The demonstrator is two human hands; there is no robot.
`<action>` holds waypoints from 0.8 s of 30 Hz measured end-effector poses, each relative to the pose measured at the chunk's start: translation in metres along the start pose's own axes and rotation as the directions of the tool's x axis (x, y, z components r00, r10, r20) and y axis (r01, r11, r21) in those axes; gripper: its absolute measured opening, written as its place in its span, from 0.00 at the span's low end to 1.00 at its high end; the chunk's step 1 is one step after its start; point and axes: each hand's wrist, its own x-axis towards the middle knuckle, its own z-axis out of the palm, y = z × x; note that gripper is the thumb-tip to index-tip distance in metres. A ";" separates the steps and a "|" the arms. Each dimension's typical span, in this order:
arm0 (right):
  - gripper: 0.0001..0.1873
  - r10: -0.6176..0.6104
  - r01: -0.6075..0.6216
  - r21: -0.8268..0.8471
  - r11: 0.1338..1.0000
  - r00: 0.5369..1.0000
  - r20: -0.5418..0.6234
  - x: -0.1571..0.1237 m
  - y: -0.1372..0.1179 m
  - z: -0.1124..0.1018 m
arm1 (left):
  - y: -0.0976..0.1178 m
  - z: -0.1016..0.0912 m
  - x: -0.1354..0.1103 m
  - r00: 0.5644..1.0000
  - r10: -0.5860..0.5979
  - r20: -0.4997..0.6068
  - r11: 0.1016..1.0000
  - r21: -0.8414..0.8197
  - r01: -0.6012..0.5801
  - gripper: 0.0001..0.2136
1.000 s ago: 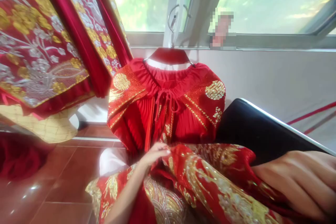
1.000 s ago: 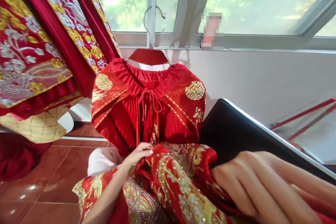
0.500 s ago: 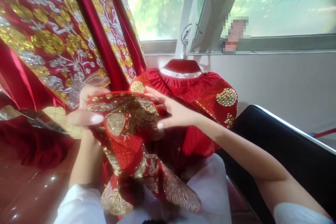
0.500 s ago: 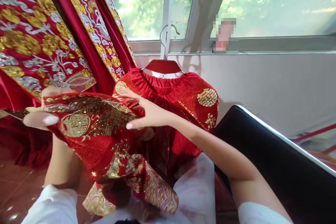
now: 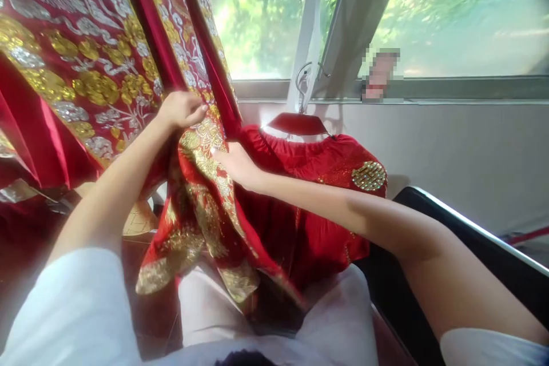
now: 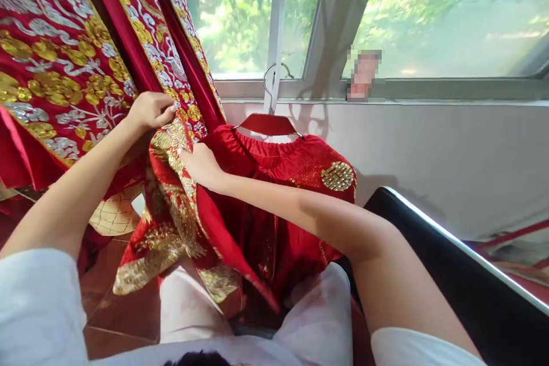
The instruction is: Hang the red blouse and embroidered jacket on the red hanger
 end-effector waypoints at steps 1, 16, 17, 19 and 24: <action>0.09 0.005 -0.004 0.013 1.000 0.999 -0.039 0.004 0.002 -0.002 | -0.001 0.006 0.019 0.998 0.036 -0.042 0.999 0.042 -0.035 0.20; 0.12 0.165 -0.168 -0.030 0.985 0.984 -0.070 -0.022 0.060 -0.076 | 0.056 0.099 0.027 0.987 0.033 0.155 0.923 -0.384 0.029 0.25; 0.11 0.174 -0.173 0.023 0.985 0.982 -0.071 -0.020 0.059 -0.075 | 0.054 0.102 0.017 0.981 -0.009 0.192 0.875 -0.474 0.101 0.27; 0.12 0.170 -0.167 0.057 0.984 0.983 -0.073 -0.015 0.053 -0.073 | 0.053 0.108 -0.001 0.961 -0.053 0.273 0.702 -0.674 0.230 0.29; 0.12 0.008 -0.025 -0.315 0.949 0.998 -0.057 -0.007 0.034 -0.085 | 0.060 0.109 -0.021 0.923 -0.203 0.327 0.355 -0.854 0.381 0.31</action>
